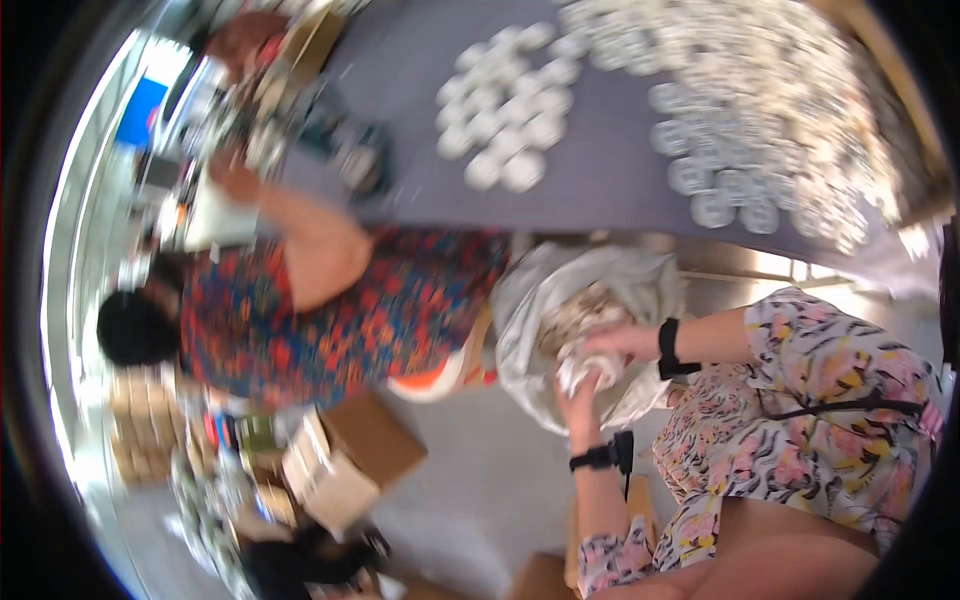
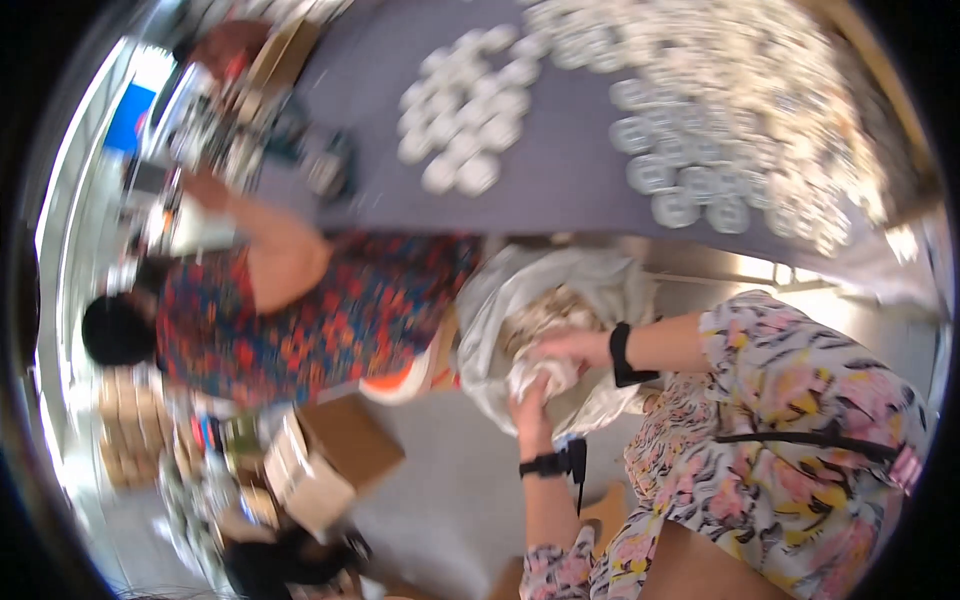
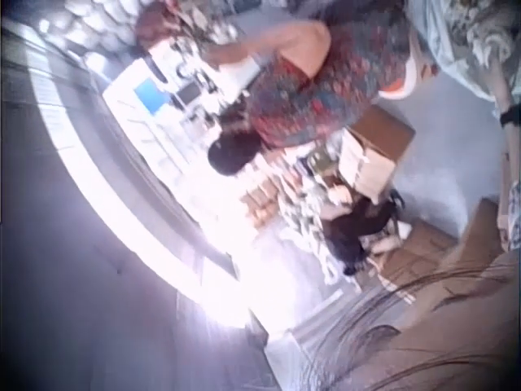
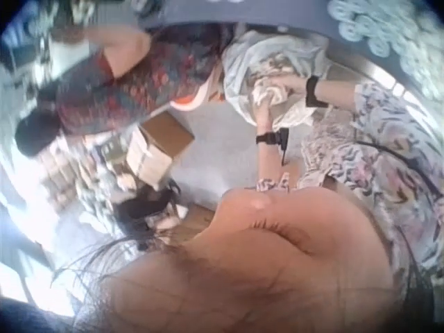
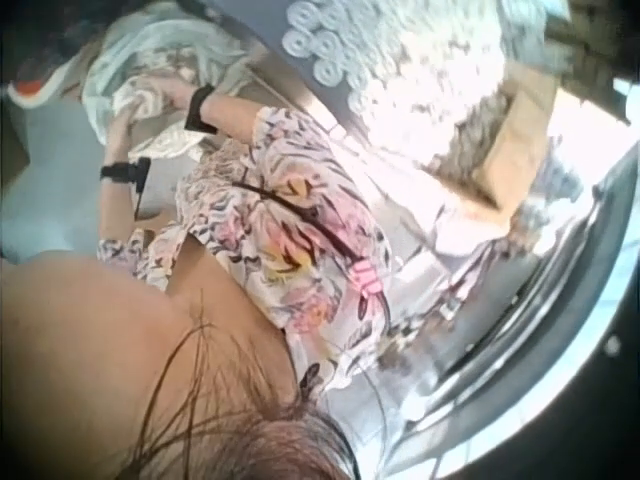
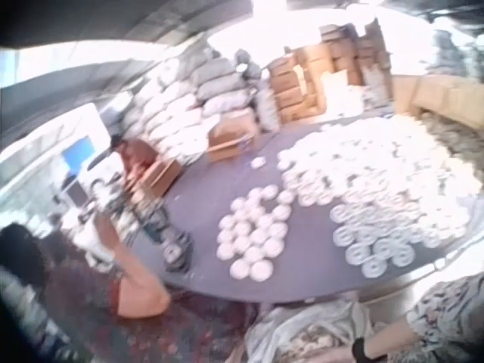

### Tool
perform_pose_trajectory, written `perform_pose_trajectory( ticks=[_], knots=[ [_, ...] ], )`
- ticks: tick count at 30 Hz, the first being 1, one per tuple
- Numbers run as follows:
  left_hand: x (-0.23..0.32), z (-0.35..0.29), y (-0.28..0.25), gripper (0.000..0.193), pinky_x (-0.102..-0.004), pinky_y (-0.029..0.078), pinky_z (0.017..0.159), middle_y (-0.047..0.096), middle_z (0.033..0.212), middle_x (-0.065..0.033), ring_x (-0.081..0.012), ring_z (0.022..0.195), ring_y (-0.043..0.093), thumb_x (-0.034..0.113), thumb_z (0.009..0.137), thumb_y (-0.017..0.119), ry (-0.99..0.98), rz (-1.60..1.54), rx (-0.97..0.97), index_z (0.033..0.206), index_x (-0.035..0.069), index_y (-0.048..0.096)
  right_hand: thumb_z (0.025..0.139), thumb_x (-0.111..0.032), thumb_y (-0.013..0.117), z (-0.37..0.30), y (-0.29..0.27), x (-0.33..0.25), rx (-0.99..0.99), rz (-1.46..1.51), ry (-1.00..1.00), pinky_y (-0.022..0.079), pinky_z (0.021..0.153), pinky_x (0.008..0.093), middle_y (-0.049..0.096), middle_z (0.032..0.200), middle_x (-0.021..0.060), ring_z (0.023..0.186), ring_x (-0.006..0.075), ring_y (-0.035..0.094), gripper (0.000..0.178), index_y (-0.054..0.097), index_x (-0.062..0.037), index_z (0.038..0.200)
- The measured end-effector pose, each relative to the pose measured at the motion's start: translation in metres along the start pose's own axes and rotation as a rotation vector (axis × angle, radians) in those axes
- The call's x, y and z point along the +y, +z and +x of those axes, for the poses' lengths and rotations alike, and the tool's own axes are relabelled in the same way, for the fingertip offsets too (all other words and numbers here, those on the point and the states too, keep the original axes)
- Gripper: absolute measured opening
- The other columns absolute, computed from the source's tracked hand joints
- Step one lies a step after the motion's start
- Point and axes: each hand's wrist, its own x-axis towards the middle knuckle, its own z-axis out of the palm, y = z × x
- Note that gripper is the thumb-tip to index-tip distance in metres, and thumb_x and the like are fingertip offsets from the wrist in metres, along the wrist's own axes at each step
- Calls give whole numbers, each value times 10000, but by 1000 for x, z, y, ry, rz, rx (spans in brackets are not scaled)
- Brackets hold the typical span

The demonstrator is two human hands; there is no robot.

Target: Manually sort and arrange white plastic circular components and metal clips on a table.

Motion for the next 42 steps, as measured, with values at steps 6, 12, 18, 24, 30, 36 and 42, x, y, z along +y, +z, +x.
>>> perform_pose_trajectory(
  ticks=[6, 12, 18, 24, 30, 36, 42],
  knots=[
    [47, -22, 132, 746, -358, 371, 982, 438, 1278, -163, -250, 1149, 455, -8, 719, 696, 14, 196, -134, 1351, -6, 299, 833, -411, 598, -98, -57, -44, 139, 176, -194, 485, 794, 317, 519, 1246, 49, 1046, 156, 548, 659, 373, -99, 1368],
    [72, -26, 354, 764, -340, 368, 981, 432, 1287, -167, -257, 1158, 453, -22, 721, 678, 93, 373, -416, 1366, 9, 269, 829, -264, 653, -231, -177, -110, 263, 447, -488, 472, 817, 260, 586, 1136, 39, 994, 129, 566, 537, 457, -85, 1297],
    [2, 18, 588, 767, -325, 389, 958, 452, 1274, -144, -234, 1129, 477, 34, 726, 711, 9, 472, -749, 1360, 4, 281, 855, -268, 633, -379, -354, -137, 548, 525, -672, 486, 812, 272, 578, 1179, 64, 987, 144, 578, 538, 435, -42, 1301],
    [-59, 87, 730, 687, -346, 428, 912, 483, 1233, -126, -246, 1094, 507, 167, 767, 705, -243, 456, -934, 1327, 4, 342, 901, -357, 525, -441, -473, -167, 775, 536, -720, 523, 684, 291, 585, 1050, 35, 894, 143, 589, 461, 455, -90, 1270],
    [-70, 97, 783, 687, -487, 410, 904, 444, 1269, -111, -294, 1183, 426, 276, 790, 671, -311, 455, -644, 1341, 65, 320, 888, -322, 539, -446, -538, -168, 774, 873, -784, 520, 751, 433, 501, 1172, 47, 1040, 220, 532, 415, 420, -134, 1239],
    [-66, 105, 763, 610, -394, 459, 847, 405, 1276, -125, -243, 1148, 450, 174, 859, 599, -206, 546, -595, 1361, 32, 284, 850, -273, 595, -447, -527, -171, 1067, 1006, -795, 532, 730, 381, 512, 1131, 61, 1028, 208, 535, 440, 467, -66, 1216],
    [-57, 69, 722, 527, -284, 441, 871, 482, 1213, -136, -187, 1073, 502, 80, 859, 591, 407, 719, -904, 1325, -7, 362, 848, -309, 602, -420, -471, -182, 1163, 646, -906, 530, 574, 289, 516, 1089, 80, 866, 144, 575, 459, 487, -55, 1214]
  ],
)
